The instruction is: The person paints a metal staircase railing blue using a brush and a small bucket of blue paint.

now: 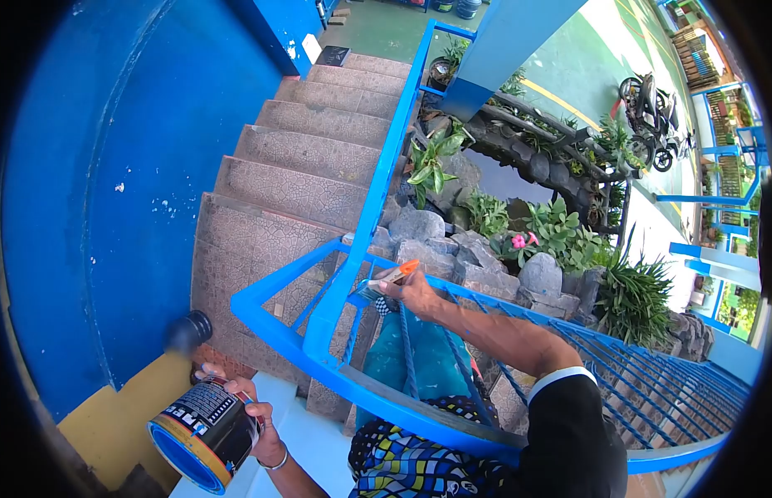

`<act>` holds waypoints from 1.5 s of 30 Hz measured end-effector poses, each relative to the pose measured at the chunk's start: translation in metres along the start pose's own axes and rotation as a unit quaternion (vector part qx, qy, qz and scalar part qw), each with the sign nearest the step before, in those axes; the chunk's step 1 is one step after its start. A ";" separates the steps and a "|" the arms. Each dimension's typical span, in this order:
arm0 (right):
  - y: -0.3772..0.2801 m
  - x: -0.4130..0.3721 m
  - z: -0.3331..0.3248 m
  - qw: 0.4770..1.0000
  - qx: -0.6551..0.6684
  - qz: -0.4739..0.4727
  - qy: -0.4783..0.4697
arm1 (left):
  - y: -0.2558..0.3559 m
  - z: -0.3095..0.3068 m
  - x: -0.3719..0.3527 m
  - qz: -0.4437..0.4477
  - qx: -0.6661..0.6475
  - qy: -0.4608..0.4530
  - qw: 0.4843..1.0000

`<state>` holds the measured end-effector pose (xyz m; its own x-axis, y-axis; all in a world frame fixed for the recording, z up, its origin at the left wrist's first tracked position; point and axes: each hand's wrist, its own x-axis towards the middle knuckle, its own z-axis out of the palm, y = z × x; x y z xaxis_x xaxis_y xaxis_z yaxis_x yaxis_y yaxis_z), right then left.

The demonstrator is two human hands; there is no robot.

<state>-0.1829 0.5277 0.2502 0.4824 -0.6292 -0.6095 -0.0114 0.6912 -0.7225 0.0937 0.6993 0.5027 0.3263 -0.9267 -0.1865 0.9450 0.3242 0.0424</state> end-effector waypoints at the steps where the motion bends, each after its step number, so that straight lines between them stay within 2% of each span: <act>1: 0.006 0.003 0.004 1.000 -0.020 -0.003 -0.011 | 0.000 0.000 -0.001 -0.002 0.000 0.001 1.000; 3: 0.013 0.007 0.011 0.998 -0.061 -0.012 -0.033 | 0.001 -0.002 -0.001 -0.004 -0.001 -0.001 1.000; 4: 0.017 0.006 0.015 0.998 -0.030 -0.042 -0.040 | 0.000 -0.001 -0.001 -0.003 -0.003 -0.002 1.000; 7: 0.003 -0.010 0.013 0.997 -0.066 -0.010 -0.044 | -0.002 0.000 -0.001 0.003 -0.015 0.002 1.000; 10: -0.003 -0.020 -0.002 0.997 -0.013 0.035 -0.065 | -0.001 -0.001 -0.003 0.002 -0.027 0.004 1.000; 13: -0.009 -0.017 -0.016 0.998 -0.007 0.031 -0.053 | -0.001 -0.001 -0.003 0.008 -0.022 0.006 1.000; 17: 0.015 0.008 -0.008 0.998 -0.058 -0.014 0.036 | -0.002 -0.003 -0.003 0.011 -0.022 0.000 1.000; 22: 0.034 0.018 0.015 0.996 -0.087 -0.027 -0.016 | -0.004 -0.001 -0.002 0.006 -0.022 0.003 1.000; 25: 0.012 -0.005 0.020 0.993 -0.107 0.012 -0.040 | -0.001 -0.002 -0.002 0.002 -0.015 0.000 1.000; 29: -0.018 -0.034 0.012 0.996 -0.034 0.053 -0.066 | -0.001 -0.001 -0.001 0.000 -0.023 0.001 1.000; 30: -0.043 -0.048 0.013 0.995 0.019 0.052 -0.084 | -0.001 0.000 -0.001 0.000 -0.026 0.002 1.000; 33: -0.063 -0.056 0.005 0.996 0.015 0.040 -0.075 | -0.002 0.000 -0.002 0.001 -0.033 0.005 0.999; 34: -0.065 -0.055 0.007 0.997 0.036 0.006 -0.061 | -0.002 0.000 -0.002 0.001 -0.035 0.006 0.999; 37: -0.057 -0.041 0.011 0.995 -0.085 -0.054 -0.016 | -0.001 -0.003 -0.001 -0.002 -0.026 0.003 1.000; 38: -0.054 -0.039 0.014 0.995 -0.094 -0.024 -0.026 | -0.001 -0.003 -0.001 0.001 -0.015 0.002 1.000; 41: -0.031 -0.038 0.032 0.995 -0.075 -0.063 -0.029 | -0.002 -0.003 -0.001 0.002 -0.015 0.006 1.000; 42: -0.025 -0.039 0.035 0.997 -0.052 -0.038 -0.044 | -0.002 -0.003 -0.001 0.002 -0.015 0.007 1.000; 45: -0.020 -0.056 0.036 0.994 -0.082 -0.049 -0.053 | -0.005 -0.003 0.001 0.001 -0.012 0.007 1.000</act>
<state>-0.1784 0.5619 0.3104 0.5770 -0.6442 -0.5021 -0.0983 0.5555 -0.8257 0.0892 0.6973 0.4996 0.3286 -0.9230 -0.2001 0.9432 0.3317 0.0188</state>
